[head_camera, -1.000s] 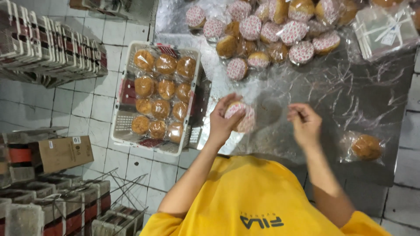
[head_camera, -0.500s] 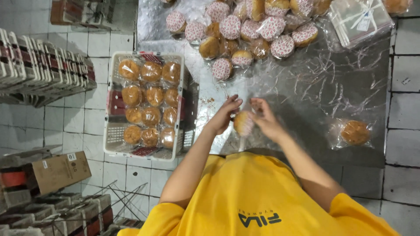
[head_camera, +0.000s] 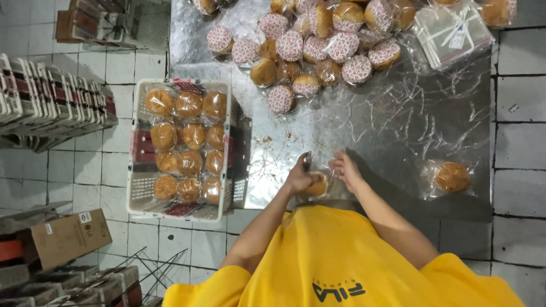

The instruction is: The person picks up baked goods from a metal table and places them into plastic bags, then arranges the bagged items into a white plastic basket.

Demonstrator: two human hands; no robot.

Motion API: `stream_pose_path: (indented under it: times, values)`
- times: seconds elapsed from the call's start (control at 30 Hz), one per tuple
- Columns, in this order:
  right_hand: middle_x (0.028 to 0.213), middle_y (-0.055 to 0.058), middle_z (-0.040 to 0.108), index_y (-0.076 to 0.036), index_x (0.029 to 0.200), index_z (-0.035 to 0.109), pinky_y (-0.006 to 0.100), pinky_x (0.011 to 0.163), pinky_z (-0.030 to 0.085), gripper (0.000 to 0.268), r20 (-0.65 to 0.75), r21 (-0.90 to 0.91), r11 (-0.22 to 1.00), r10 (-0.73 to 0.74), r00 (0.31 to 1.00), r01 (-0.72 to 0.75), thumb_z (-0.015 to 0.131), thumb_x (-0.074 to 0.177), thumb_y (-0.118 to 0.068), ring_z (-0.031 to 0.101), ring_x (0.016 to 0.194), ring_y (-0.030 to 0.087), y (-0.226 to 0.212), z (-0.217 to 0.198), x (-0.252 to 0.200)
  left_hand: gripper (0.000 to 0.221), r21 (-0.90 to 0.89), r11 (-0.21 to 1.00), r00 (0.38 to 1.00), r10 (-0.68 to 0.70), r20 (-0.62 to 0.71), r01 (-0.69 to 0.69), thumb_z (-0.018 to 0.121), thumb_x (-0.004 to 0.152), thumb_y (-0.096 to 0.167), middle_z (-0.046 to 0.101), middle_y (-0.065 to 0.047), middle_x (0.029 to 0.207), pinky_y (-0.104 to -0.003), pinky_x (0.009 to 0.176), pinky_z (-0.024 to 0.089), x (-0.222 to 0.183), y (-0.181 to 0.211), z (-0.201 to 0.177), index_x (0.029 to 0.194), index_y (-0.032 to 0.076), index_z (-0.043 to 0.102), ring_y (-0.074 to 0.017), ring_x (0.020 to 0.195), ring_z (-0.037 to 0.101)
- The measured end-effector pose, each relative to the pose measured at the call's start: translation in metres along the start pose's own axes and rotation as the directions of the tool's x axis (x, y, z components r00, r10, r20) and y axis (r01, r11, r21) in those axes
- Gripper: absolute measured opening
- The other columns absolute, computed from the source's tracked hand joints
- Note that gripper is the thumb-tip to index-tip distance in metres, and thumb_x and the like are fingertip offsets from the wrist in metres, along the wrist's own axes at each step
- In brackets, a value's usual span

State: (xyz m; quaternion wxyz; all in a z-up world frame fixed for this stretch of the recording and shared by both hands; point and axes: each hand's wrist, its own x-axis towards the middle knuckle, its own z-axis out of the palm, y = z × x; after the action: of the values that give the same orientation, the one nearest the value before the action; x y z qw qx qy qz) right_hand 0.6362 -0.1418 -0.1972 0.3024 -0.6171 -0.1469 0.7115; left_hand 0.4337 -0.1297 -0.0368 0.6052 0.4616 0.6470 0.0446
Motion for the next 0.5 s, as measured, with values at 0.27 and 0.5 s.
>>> stream_pose_path:
  times: [0.27,0.5]
  values:
    - [0.144,0.015,0.049,-0.01,0.152,0.039,0.049,0.101,0.048,0.077,0.168,0.094,0.995,-0.004,0.986,-0.012,0.07,0.09,-0.044,0.054,0.128,0.034,-0.021,0.024,-0.078,0.091,-0.264,0.954,0.989,-0.148,0.005,0.144,0.088,0.073,0.05,0.06,-0.018,0.14,-0.042,0.092,0.052,0.035,-0.034,0.022,0.149,0.015,0.051,-0.0338,0.127,0.058]
    - [0.124,0.019,0.066,-0.008,0.14,0.06,0.054,0.094,0.056,0.07,0.284,0.298,0.944,-0.23,0.931,0.142,0.084,0.075,-0.007,0.068,0.11,0.036,-0.058,0.018,-0.089,0.067,-0.592,0.799,0.982,0.177,0.072,-0.101,0.075,0.091,0.057,0.049,-0.028,0.142,-0.076,0.11,0.019,-0.038,0.039,-0.02,0.143,0.019,0.058,-0.0445,0.141,0.035]
